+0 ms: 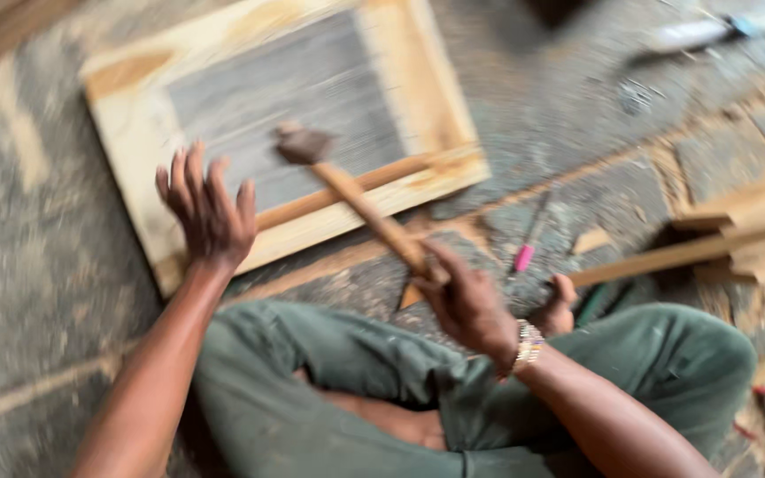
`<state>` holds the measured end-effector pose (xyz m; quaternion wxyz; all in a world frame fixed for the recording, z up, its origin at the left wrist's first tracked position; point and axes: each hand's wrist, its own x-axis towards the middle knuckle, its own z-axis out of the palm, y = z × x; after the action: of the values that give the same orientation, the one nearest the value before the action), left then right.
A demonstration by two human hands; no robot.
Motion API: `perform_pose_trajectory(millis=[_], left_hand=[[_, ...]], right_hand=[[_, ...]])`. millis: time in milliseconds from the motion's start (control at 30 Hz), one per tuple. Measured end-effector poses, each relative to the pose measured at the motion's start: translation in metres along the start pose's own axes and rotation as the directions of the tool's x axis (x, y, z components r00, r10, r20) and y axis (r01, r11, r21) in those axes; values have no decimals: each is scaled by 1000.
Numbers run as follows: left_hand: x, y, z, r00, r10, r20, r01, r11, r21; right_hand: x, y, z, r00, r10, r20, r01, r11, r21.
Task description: The person is assembling a wooden frame with a mesh screen. They use a hammer to nail wooden strips onto the frame, a saw to cut wood pieces, and a knife to trim excess material. The person works on the floor, surrounded by tools and wood scraps.
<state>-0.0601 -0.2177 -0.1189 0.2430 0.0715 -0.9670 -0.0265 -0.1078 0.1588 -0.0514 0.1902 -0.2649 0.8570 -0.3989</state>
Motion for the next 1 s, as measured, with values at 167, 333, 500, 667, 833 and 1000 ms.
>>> perform_pose_trajectory(millis=[167,333,500,667,833,1000], left_hand=[[60,120,17,914,395,-98,-407,893,-193],[122,308,75,935,354,-14,-274,699,-660],[182,425,148,924,338,179,-130,719,-683],[193,458,188,929,333,160,-192,805,-561],[197,483,191,949,296,108,-197,825,-529],[201,496,192,910,368,-189,-412,770,-487]], right_hand=[[-22,-5,-32,939,-290,-186,319,935,155],[-37,-17,-82,890,-393,-230,441,869,224],[-43,-6,-114,899,-381,-217,429,866,255],[-46,1,-127,870,-330,-367,457,819,347],[-46,2,-135,882,-282,-377,426,819,384],[-45,6,-141,868,-270,-418,428,833,350]])
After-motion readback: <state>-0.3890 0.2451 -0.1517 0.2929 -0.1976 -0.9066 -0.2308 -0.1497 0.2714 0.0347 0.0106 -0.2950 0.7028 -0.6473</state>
